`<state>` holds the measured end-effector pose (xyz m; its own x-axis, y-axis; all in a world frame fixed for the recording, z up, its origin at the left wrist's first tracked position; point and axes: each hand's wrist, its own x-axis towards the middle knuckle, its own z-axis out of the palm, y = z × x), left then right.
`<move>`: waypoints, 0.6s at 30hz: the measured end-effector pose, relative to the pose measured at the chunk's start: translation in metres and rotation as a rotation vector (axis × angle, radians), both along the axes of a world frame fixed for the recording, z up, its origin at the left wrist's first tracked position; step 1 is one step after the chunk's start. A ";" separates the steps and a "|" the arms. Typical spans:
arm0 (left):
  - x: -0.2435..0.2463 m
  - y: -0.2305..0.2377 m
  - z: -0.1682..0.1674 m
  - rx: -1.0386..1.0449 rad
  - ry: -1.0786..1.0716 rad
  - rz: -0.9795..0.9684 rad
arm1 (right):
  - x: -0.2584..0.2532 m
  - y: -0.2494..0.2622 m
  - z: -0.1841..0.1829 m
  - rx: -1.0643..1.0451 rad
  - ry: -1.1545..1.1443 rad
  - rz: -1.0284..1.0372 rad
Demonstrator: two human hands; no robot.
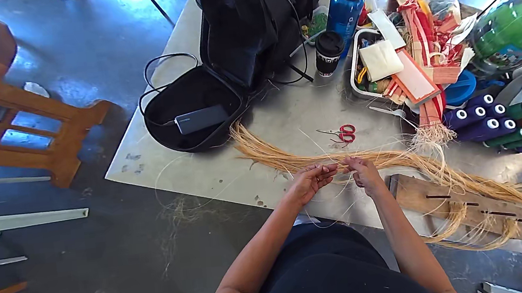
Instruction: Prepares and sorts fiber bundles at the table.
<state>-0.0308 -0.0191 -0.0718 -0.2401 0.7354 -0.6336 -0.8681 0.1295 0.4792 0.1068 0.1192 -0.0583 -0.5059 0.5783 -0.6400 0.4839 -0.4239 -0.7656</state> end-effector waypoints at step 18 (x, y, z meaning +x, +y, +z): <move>0.018 -0.004 0.009 -0.001 0.541 -0.332 | -0.006 -0.011 -0.017 -0.185 0.197 -0.161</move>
